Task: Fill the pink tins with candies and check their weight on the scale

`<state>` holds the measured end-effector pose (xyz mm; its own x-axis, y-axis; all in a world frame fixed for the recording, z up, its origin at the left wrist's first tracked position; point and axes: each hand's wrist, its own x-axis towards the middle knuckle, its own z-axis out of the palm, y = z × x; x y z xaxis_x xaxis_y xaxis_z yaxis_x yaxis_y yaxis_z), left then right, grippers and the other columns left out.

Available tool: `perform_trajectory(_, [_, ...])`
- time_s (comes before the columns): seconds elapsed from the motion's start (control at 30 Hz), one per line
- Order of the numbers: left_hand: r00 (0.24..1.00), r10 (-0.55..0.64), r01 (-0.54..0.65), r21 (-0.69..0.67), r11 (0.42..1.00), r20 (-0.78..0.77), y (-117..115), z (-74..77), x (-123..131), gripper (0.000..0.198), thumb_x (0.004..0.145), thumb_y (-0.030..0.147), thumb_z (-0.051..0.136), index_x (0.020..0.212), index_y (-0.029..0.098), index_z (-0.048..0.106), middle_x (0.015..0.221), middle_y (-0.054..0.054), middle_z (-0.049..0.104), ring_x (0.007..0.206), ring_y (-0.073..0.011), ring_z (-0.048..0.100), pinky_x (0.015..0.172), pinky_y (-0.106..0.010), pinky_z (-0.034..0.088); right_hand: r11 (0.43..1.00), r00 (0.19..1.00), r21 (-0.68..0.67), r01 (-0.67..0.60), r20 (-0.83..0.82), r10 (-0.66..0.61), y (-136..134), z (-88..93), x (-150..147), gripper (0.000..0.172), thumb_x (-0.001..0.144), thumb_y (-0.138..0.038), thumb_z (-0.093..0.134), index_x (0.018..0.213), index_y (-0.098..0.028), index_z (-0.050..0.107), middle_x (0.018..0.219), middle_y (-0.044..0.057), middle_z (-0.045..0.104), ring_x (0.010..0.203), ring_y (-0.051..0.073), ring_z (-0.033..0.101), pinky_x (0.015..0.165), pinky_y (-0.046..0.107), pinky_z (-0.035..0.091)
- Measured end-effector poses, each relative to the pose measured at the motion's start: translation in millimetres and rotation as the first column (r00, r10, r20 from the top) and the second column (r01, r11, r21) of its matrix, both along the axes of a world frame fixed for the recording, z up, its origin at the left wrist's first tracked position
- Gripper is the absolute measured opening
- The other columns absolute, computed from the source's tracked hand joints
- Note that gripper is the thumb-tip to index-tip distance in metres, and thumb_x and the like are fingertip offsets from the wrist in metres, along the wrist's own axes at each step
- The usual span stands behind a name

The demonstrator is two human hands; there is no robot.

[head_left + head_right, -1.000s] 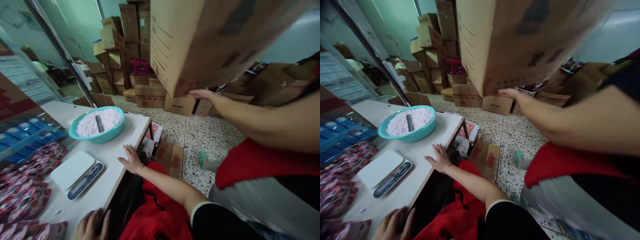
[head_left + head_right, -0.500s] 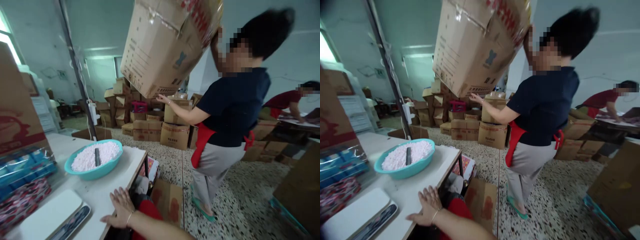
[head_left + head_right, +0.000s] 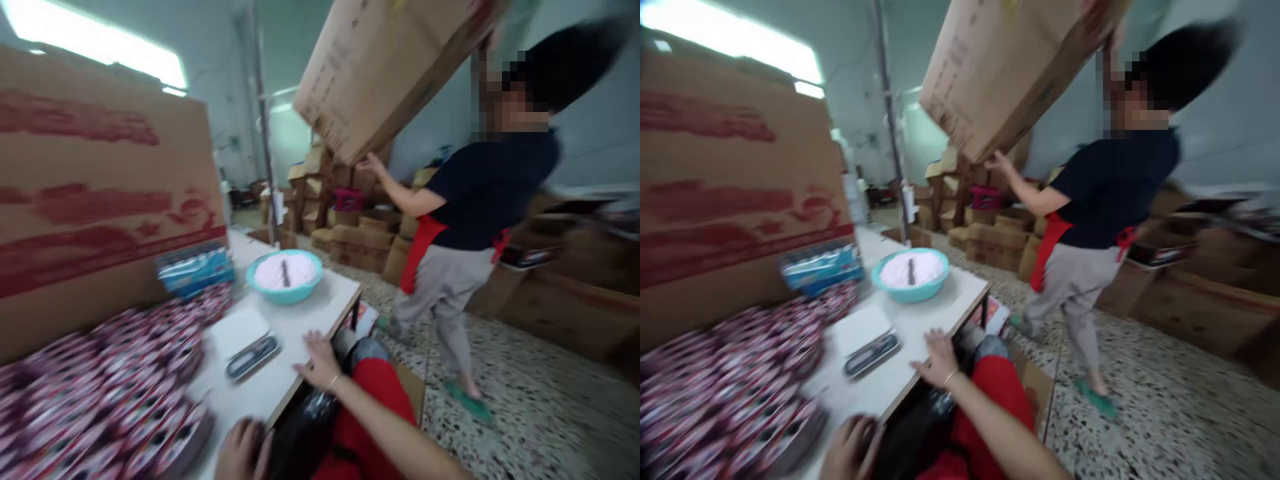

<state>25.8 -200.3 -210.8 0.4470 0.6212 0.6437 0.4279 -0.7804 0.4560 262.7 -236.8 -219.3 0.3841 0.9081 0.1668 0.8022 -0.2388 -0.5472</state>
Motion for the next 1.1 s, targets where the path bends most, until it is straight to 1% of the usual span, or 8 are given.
perform_trajectory(0.13, [0.975, -0.086, 0.022, -0.3, 0.954, -0.203, -7.0, 4.7, -17.0, 0.024, 0.088, 0.038, 0.052, 0.094, 0.019, 0.066, 0.093, -0.009, 0.065, 0.085, -0.0208, 0.063, 0.078, -0.036, 0.052, 1.0, 0.993, -0.014, -0.003, 0.114, 0.004, 8.5, -17.8, 1.1, 0.076, 0.089, -0.062, 0.041, 0.145, -0.011, 0.04, 0.155, 0.016, 0.027, 0.147, 0.031, 0.014, 0.119, 0.051, 0.009])
perform_trajectory(0.33, [0.951, -0.245, 0.099, -0.561, 0.822, -0.191, 7.1, 56.3, -7.5, 0.031, 0.09, 0.04, 0.05, 0.111, 0.019, 0.059, 0.101, -0.007, 0.064, 0.083, -0.0159, 0.062, 0.073, -0.03, 0.051, 1.0, 0.986, 0.007, -0.026, 0.164, 0.025, 9.4, -32.2, 7.1, 0.068, 0.093, -0.06, 0.032, 0.141, -0.014, 0.048, 0.154, 0.016, 0.031, 0.146, 0.032, 0.019, 0.116, 0.056, 0.017])
perform_trajectory(0.47, [0.947, -0.194, 0.09, -0.37, 0.925, -0.255, 79.2, 100.3, -5.3, 0.033, 0.09, 0.036, 0.052, 0.119, 0.019, 0.054, 0.099, -0.005, 0.064, 0.085, -0.0153, 0.06, 0.079, -0.031, 0.049, 0.998, 0.992, 0.051, -0.038, 0.12, 0.032, 23.3, -30.0, 12.7, 0.062, 0.094, -0.057, 0.031, 0.135, -0.016, 0.055, 0.148, 0.015, 0.042, 0.144, 0.031, 0.026, 0.114, 0.056, 0.023])
perform_trajectory(0.6, [0.874, 0.064, -0.096, -0.042, 0.995, -0.482, 188.6, 126.4, 7.9, 0.026, 0.09, 0.027, 0.05, 0.111, 0.013, 0.058, 0.101, -0.01, 0.062, 0.093, -0.02, 0.057, 0.084, -0.034, 0.045, 0.984, 0.988, 0.146, -0.101, 0.129, 0.083, 52.5, -25.8, 21.3, 0.061, 0.095, -0.055, 0.032, 0.134, -0.014, 0.055, 0.147, 0.016, 0.042, 0.144, 0.031, 0.024, 0.114, 0.052, 0.027])
perform_trajectory(0.7, [0.699, 0.231, -0.226, 0.097, 0.969, -0.677, 257.0, 126.3, 22.7, 0.027, 0.089, 0.025, 0.051, 0.112, 0.014, 0.06, 0.108, -0.012, 0.059, 0.101, -0.0249, 0.054, 0.087, -0.037, 0.042, 0.971, 0.978, 0.202, -0.129, 0.185, 0.091, 69.3, -28.0, 24.6, 0.06, 0.095, -0.053, 0.033, 0.134, -0.013, 0.054, 0.149, 0.016, 0.04, 0.145, 0.032, 0.021, 0.113, 0.054, 0.029])
perform_trajectory(0.8, [0.574, 0.288, -0.283, 0.143, 0.948, -0.767, 298.5, 116.6, 34.9, 0.026, 0.085, 0.029, 0.055, 0.108, 0.02, 0.064, 0.109, -0.012, 0.057, 0.107, -0.0291, 0.051, 0.089, -0.04, 0.039, 0.965, 0.964, 0.217, -0.148, 0.248, 0.092, 74.3, -31.6, 23.2, 0.057, 0.095, -0.052, 0.037, 0.134, -0.014, 0.054, 0.149, 0.017, 0.04, 0.145, 0.033, 0.021, 0.11, 0.055, 0.034])
perform_trajectory(0.9, [0.533, 0.269, -0.287, 0.128, 0.949, -0.802, 316.1, 106.9, 41.7, 0.023, 0.084, 0.031, 0.055, 0.101, 0.022, 0.068, 0.111, -0.013, 0.055, 0.111, -0.032, 0.046, 0.091, -0.044, 0.036, 0.969, 0.962, 0.208, -0.136, 0.26, 0.079, 72.7, -29.9, 21.7, 0.057, 0.095, -0.052, 0.04, 0.134, -0.013, 0.053, 0.148, 0.018, 0.04, 0.145, 0.034, 0.02, 0.108, 0.054, 0.037])
perform_trajectory(1.1, [0.477, 0.271, -0.27, 0.154, 0.95, -0.836, 321.9, 99.8, 46.4, 0.03, 0.089, 0.033, 0.044, 0.101, 0.02, 0.068, 0.115, -0.015, 0.053, 0.112, -0.0342, 0.044, 0.09, -0.046, 0.035, 0.955, 0.976, 0.262, -0.142, 0.195, 0.092, 68.2, -11.0, 22.8, 0.051, 0.095, -0.045, 0.044, 0.133, -0.012, 0.052, 0.146, 0.017, 0.043, 0.145, 0.033, 0.02, 0.111, 0.056, 0.032])
